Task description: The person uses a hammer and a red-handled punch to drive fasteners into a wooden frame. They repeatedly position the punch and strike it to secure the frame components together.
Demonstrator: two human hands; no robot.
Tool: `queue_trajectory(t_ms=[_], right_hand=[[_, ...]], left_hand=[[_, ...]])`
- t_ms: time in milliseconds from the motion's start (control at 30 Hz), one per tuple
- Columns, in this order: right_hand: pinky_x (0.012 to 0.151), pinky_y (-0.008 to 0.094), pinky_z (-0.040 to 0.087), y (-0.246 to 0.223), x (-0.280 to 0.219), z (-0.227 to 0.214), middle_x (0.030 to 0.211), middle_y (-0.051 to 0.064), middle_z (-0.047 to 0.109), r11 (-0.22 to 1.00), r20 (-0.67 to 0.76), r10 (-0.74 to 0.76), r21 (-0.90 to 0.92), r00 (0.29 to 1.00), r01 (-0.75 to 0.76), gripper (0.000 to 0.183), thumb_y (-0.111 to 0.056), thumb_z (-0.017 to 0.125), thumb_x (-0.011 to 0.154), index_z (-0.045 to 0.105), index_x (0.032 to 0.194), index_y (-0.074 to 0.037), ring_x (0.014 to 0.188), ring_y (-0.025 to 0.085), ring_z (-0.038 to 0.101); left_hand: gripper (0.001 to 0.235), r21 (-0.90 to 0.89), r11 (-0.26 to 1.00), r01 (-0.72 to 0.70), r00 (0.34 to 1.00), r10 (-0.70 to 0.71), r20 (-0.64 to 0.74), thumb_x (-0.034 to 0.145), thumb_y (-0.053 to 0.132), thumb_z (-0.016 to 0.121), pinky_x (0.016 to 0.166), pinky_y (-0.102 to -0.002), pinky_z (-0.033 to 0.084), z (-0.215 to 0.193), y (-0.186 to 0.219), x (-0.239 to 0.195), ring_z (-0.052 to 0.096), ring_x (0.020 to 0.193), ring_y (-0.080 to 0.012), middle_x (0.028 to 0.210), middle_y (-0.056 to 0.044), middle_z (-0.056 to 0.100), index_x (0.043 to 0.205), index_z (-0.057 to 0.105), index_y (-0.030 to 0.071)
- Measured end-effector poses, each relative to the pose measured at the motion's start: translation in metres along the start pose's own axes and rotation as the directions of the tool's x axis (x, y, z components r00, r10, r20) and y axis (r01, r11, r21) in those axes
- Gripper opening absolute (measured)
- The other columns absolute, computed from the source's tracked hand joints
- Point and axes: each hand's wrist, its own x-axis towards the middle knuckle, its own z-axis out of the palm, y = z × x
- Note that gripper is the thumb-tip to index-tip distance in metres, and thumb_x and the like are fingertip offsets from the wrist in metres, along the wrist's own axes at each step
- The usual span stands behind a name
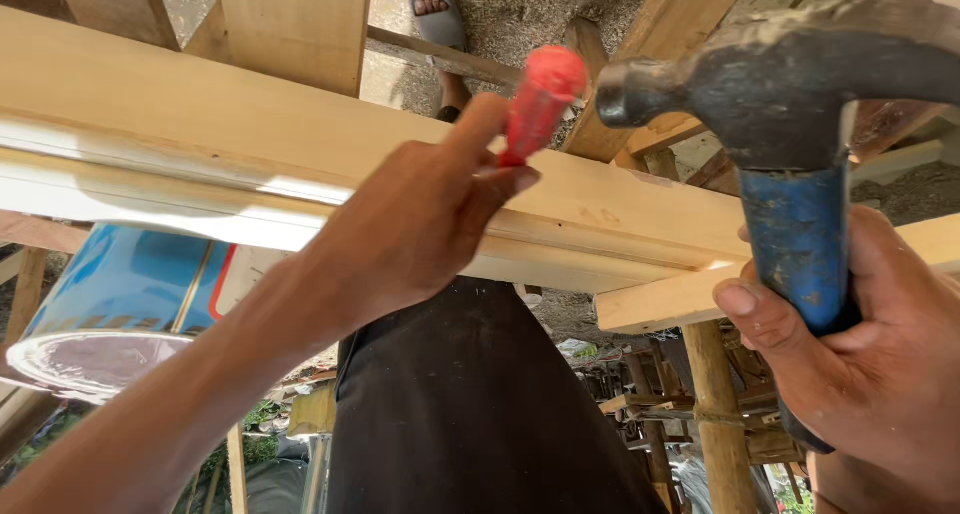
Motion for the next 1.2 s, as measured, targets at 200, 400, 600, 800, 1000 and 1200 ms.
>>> queue_trajectory(t_ms=[200, 400, 600, 800, 1000, 1200], right_hand=[[0.055, 0.022, 0.05, 0.011, -0.015, -0.015, 0.08, 0.004, 0.063, 0.99, -0.076, 0.048, 0.134, 0.996, -0.037, 0.041, -0.021, 0.068, 0.098, 0.053, 0.128, 0.001, 0.066, 0.007, 0.062], [0.064, 0.024, 0.049, 0.016, -0.023, 0.018, 0.085, 0.004, 0.064, 0.92, -0.244, 0.177, 0.385, 0.953, -0.073, 0.03, -0.015, 0.072, 0.097, 0.059, 0.119, 0.001, 0.071, 0.007, 0.058], [0.038, 0.029, 0.049, 0.027, -0.013, 0.064, 0.059, 0.001, 0.058, 0.929, -0.104, 0.209, 0.33, 0.972, -0.165, 0.03, -0.026, 0.073, 0.086, 0.063, 0.105, -0.005, 0.043, 0.01, 0.057], [0.05, 0.03, 0.051, 0.028, -0.042, 0.126, 0.072, 0.004, 0.064, 0.89, -0.334, -0.106, 0.387, 0.936, 0.239, 0.034, -0.026, 0.073, 0.091, 0.061, 0.114, -0.004, 0.058, 0.01, 0.059], [0.054, 0.034, 0.055, 0.033, -0.08, 0.182, 0.088, 0.005, 0.074, 0.915, -0.513, -0.228, 0.179, 0.827, 0.363, 0.048, -0.035, 0.071, 0.091, 0.056, 0.126, -0.005, 0.063, 0.013, 0.068], [0.059, 0.036, 0.05, 0.065, -0.106, 0.205, 0.074, 0.007, 0.069, 0.957, -0.341, -0.286, -0.153, 0.895, 0.247, 0.053, -0.046, 0.067, 0.092, 0.06, 0.127, -0.008, 0.061, 0.016, 0.066]], left_hand=[[0.025, 0.011, 1.0, 0.022, 0.997, -0.023, 0.069, 0.108, 0.023, 0.059, 0.056, -0.053, 0.043, 0.025, 0.01, 0.022, 0.065, 0.059, -0.0422, 0.064, -0.024, 0.065, 0.121, 0.042, 0.009], [0.027, 0.025, 0.984, -0.177, 0.975, 0.179, -0.13, 0.112, 0.02, 0.056, 0.078, -0.048, 0.059, 0.009, 0.0, -0.006, 0.074, 0.102, -0.0415, 0.108, -0.023, 0.076, 0.127, 0.043, 0.002], [0.023, -0.024, 0.998, 0.062, 0.932, -0.066, -0.357, 0.096, 0.025, 0.068, 0.058, -0.035, 0.058, -0.01, 0.018, -0.047, 0.079, 0.101, -0.0205, 0.098, -0.012, 0.08, 0.108, 0.061, 0.006], [0.026, 0.156, 0.982, -0.11, 0.902, 0.165, -0.399, 0.094, 0.012, 0.071, 0.037, -0.026, 0.052, -0.007, 0.037, -0.105, 0.073, 0.065, -0.0134, 0.1, -0.008, 0.081, 0.119, 0.065, 0.008], [0.019, 0.415, 0.814, -0.406, 0.577, 0.581, -0.575, 0.104, 0.013, 0.063, 0.042, -0.025, 0.047, -0.002, 0.022, -0.222, 0.061, 0.053, -0.0099, 0.083, -0.011, 0.076, 0.12, 0.066, 0.002], [0.016, 0.357, 0.822, -0.443, 0.148, 0.46, -0.875, 0.11, 0.012, 0.06, 0.052, -0.028, 0.051, 0.047, -0.086, -0.373, 0.063, 0.061, -0.0129, 0.087, -0.012, 0.073, 0.119, 0.063, 0.0]])
